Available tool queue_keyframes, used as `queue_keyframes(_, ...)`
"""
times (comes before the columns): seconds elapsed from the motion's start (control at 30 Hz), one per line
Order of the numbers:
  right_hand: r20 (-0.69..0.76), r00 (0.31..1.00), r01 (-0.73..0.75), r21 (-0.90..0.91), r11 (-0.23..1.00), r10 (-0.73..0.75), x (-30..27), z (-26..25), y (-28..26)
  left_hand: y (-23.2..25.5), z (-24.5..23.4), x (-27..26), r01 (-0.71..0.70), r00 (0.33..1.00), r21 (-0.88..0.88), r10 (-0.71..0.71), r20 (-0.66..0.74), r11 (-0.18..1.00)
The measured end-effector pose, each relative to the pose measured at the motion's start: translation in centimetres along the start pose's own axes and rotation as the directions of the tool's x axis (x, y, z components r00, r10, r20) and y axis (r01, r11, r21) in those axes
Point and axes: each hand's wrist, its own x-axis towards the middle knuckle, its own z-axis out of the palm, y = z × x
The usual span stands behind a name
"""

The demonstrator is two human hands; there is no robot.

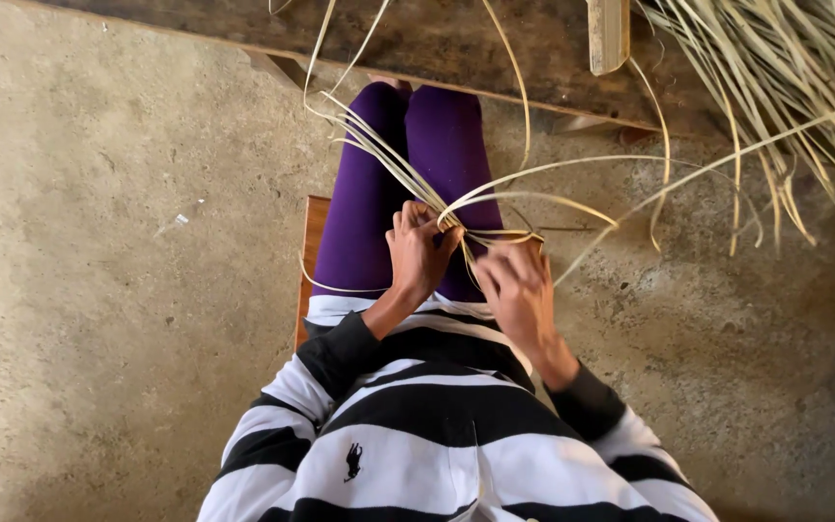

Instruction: Bundling and weaving dried straw strands to create a broom

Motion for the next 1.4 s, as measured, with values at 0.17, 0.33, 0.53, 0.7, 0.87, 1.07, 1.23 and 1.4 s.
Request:
queue_keyframes(0.17, -0.081, 0.996, 0.045, 0.034, 0.998, -0.042, 1.0, 3.7, 1.2, 0.8, -1.0, 0.0, 0.025, 1.0, -0.004, -0.025, -0.004, 1.0)
queue_keyframes(0.33, -0.124, 0.991, 0.054, 0.056, 0.997, -0.047, -0.1, 4.8, 0.5, 0.3, -0.9, -0.1, 0.04, 0.999, -0.06, -0.039, 0.021, 0.997)
queue_keyframes(0.53, -0.191, 0.979, 0.067, -0.009, 0.998, -0.068, -1.9, 6.7, 1.5, -0.2, -0.6, 0.2, 0.044, 0.998, -0.043, -0.042, 0.039, 0.998)
queue_keyframes(0.7, -0.14, 0.99, -0.007, -0.064, 0.998, -0.002, -1.2, 6.3, 1.1, -1.0, 0.2, 1.0, -0.046, 0.998, 0.181, 0.052, -0.031, 0.982)
queue_keyframes(0.87, -0.083, 0.994, -0.076, 0.004, 0.997, 0.076, 0.3, 4.7, 0.0, -3.8, -0.7, 3.9, 0.019, 0.975, 0.33, 0.055, -0.214, 0.944)
queue_keyframes(1.07, -0.088, 0.992, -0.081, 0.075, 0.994, 0.088, -0.9, 5.9, 1.4, -12.4, -6.3, 8.8, 0.514, 0.777, 0.407, -0.21, -0.593, 0.755)
queue_keyframes(1.23, -0.082, 0.992, -0.09, 0.092, 0.992, 0.097, -0.8, 5.6, 1.3, -22.7, -17.1, 8.5, 0.592, 0.655, 0.308, -0.221, -0.723, 0.745)
queue_keyframes(1.4, 0.052, 0.99, -0.137, 0.182, 0.974, 0.13, 0.1, 4.3, 0.3, -24.2, -27.1, 7.3, 0.685, 0.69, 0.28, -0.474, -0.548, 0.673)
